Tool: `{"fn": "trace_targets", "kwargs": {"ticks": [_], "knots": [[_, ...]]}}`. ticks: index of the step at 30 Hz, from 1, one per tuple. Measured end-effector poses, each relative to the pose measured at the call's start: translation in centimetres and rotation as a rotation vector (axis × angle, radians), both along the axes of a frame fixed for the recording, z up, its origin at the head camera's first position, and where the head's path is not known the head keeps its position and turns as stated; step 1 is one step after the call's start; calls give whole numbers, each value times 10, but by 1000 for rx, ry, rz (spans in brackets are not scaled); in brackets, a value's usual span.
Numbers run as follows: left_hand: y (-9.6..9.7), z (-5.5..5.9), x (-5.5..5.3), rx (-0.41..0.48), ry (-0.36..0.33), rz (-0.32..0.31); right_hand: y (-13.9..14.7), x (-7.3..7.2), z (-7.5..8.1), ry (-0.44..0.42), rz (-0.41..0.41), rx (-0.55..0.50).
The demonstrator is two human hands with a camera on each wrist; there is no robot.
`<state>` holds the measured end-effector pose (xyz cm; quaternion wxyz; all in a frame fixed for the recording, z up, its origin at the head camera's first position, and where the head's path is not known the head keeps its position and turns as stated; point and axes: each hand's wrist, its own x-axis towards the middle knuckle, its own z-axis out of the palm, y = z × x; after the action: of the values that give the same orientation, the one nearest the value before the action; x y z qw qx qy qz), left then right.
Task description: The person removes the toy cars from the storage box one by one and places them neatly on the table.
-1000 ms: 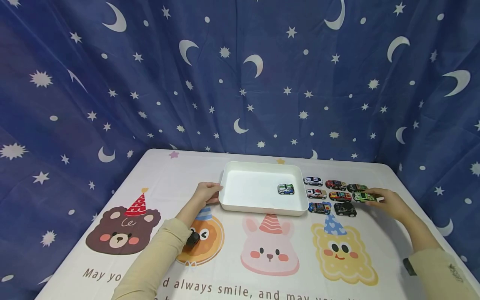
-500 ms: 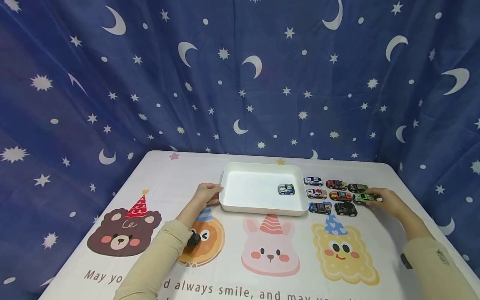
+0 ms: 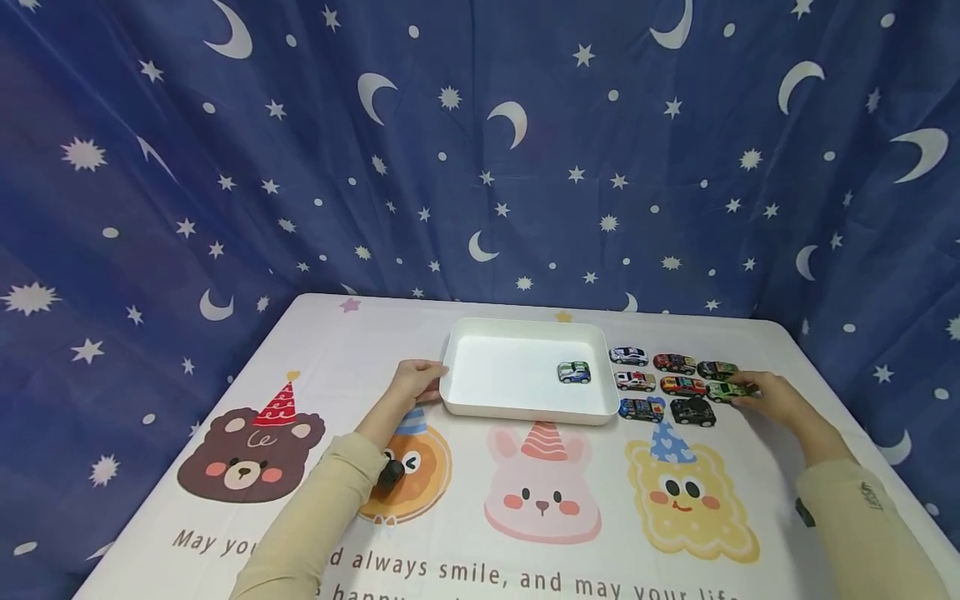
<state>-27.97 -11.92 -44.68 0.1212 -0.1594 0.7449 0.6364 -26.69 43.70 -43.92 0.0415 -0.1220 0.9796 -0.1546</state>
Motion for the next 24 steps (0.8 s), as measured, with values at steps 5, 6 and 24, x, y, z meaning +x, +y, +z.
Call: {"fn": "trace_targets", "kwargs": {"ticks": [5,6,24], "knots": [[-2,1,0,-9,-1,6,-4,0,1,-24,-28,-14],[-2,0,0,-9,1,5,-4,0,1,-17,-32,-22],[-1,-2,-3,-4,-20,-4,2,10,4,61,-60,-81]]}}
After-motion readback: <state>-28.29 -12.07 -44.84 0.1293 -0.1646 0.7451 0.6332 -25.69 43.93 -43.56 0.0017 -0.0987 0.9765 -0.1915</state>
